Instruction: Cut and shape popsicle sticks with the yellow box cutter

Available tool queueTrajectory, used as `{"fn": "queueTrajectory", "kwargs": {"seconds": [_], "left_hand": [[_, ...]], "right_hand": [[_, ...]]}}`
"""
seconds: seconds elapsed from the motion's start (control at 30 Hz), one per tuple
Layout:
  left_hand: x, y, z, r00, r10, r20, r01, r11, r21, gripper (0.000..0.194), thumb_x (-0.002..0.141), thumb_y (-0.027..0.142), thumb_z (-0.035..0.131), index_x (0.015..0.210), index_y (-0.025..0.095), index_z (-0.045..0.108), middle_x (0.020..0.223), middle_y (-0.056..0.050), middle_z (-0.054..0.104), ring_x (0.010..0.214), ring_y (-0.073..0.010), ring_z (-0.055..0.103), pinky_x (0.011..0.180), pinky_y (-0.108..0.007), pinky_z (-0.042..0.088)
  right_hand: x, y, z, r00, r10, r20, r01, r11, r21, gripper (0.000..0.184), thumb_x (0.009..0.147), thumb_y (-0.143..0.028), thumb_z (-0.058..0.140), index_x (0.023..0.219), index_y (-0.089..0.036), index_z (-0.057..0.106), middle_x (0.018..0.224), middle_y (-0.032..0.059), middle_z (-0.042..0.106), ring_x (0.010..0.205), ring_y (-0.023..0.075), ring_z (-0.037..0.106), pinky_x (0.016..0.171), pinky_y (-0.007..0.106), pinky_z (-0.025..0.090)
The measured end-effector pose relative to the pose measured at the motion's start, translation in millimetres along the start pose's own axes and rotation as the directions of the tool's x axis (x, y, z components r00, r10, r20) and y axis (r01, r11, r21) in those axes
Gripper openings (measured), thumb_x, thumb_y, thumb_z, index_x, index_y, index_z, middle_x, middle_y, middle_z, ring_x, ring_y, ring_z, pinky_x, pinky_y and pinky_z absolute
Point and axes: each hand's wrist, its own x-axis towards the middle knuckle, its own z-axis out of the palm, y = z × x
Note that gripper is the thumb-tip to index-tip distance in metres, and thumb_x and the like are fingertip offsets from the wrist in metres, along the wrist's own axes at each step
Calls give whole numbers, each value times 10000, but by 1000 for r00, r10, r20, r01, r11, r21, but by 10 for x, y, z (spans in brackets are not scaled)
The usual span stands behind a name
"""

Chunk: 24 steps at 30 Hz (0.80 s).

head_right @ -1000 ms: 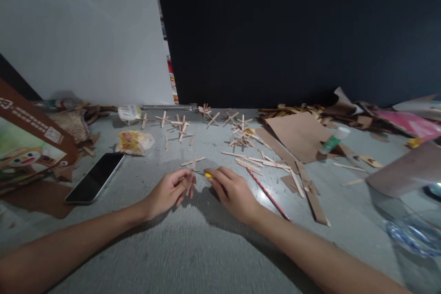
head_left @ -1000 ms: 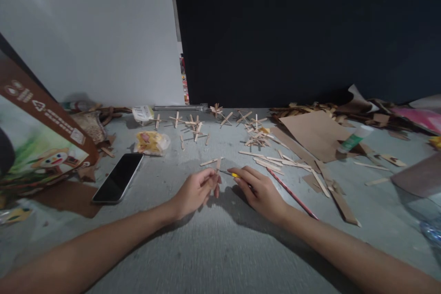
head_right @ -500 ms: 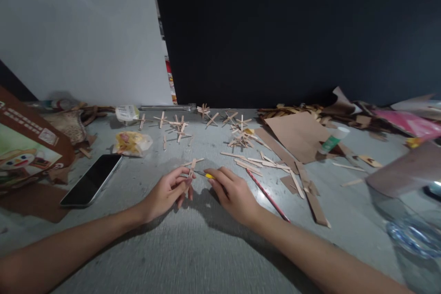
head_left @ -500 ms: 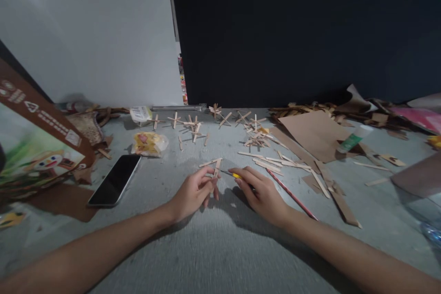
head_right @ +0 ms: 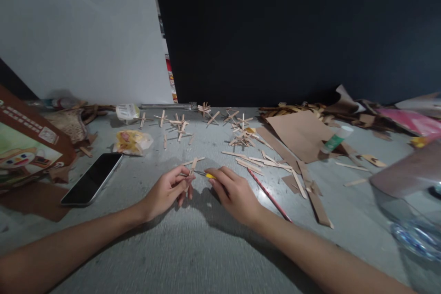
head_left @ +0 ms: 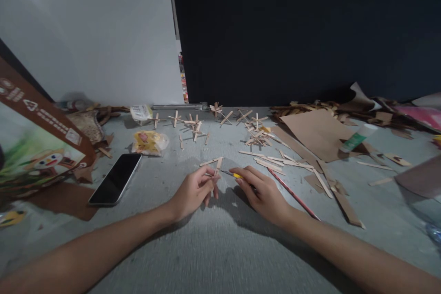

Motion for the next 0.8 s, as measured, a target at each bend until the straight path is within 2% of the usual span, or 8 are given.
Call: {"fn": "queueTrajectory", "kwargs": {"seconds": [0.17, 0.33, 0.4, 0.47, 0.53, 0.6, 0.67, 0.8], "left_hand": [[5, -23, -13, 999, -5, -41, 5, 1000, -7, 511, 934, 705, 667, 970, 219, 516, 659, 34, 678, 410, -91, 492, 423, -216, 376], [0, -4, -10, 995, -9, -96, 7, 1000, -23, 507, 925, 686, 685, 1028, 223, 507, 690, 39, 694, 426, -98, 511, 450, -233, 437], [1, -1, -6, 995, -4, -102, 2, 1000, -23, 497, 930, 670, 683, 1050, 220, 511, 700, 42, 694, 428, -97, 516, 460, -237, 443], [1, -8, -4, 995, 6, -101, -7, 1000, -14, 488, 938, 655, 677, 1079, 217, 515, 708, 38, 700, 429, -100, 525, 461, -238, 439], [-4, -22, -2, 995, 10, -97, -11, 1000, -11, 481, 947, 651, 664, 1084, 219, 503, 720, 26, 716, 418, -104, 535, 445, -238, 424], [-15, -34, 2, 996, 5, -91, -6, 1000, -12, 472, 957, 655, 649, 1057, 230, 468, 742, 7, 741, 402, -110, 548, 423, -238, 409], [-28, -37, 8, 996, 3, -89, -4, 1000, -10, 466, 965, 655, 641, 1025, 243, 432, 764, -5, 758, 398, -115, 568, 418, -238, 416], [-44, -29, 21, 997, 13, -70, -13, 1000, 0, 464, 970, 646, 642, 991, 253, 396, 762, -5, 764, 401, -120, 590, 422, -238, 441]], "right_hand": [[-9, -15, -3, 1000, -16, -11, 16, 1000, -22, 278, 1133, -224, 444, 1295, -197, 669, 975, 101, 747, 817, 214, 733, 714, 318, 591], [-34, -20, -12, 998, -15, -62, 13, 999, -37, 285, 1132, -236, 440, 1325, -200, 647, 964, 95, 737, 770, 197, 715, 689, 297, 583], [-45, -32, -12, 996, 10, -86, -10, 1000, -1, 282, 1131, -275, 450, 1325, -203, 642, 944, 90, 732, 752, 196, 710, 683, 302, 588], [-50, -66, -10, 989, 107, -100, -95, 988, 118, 291, 1135, -361, 450, 1290, -207, 642, 887, 70, 718, 672, 182, 693, 617, 293, 577], [-46, -129, -4, 958, 283, -46, -255, 914, 315, 344, 1135, -478, 432, 1210, -213, 637, 783, 27, 681, 531, 153, 641, 488, 264, 522], [-37, -211, 4, 898, 429, 94, -420, 775, 472, 406, 1111, -585, 437, 1086, -223, 619, 671, -21, 622, 418, 130, 573, 394, 239, 450], [-31, -292, 15, 850, 477, 224, -516, 670, 534, 460, 1076, -659, 461, 947, -234, 582, 587, -52, 566, 365, 118, 531, 358, 221, 414], [-41, -387, 41, 812, 470, 345, -582, 623, 522, 509, 1050, -702, 465, 847, -242, 541, 522, -66, 540, 352, 114, 532, 347, 195, 412]]}}
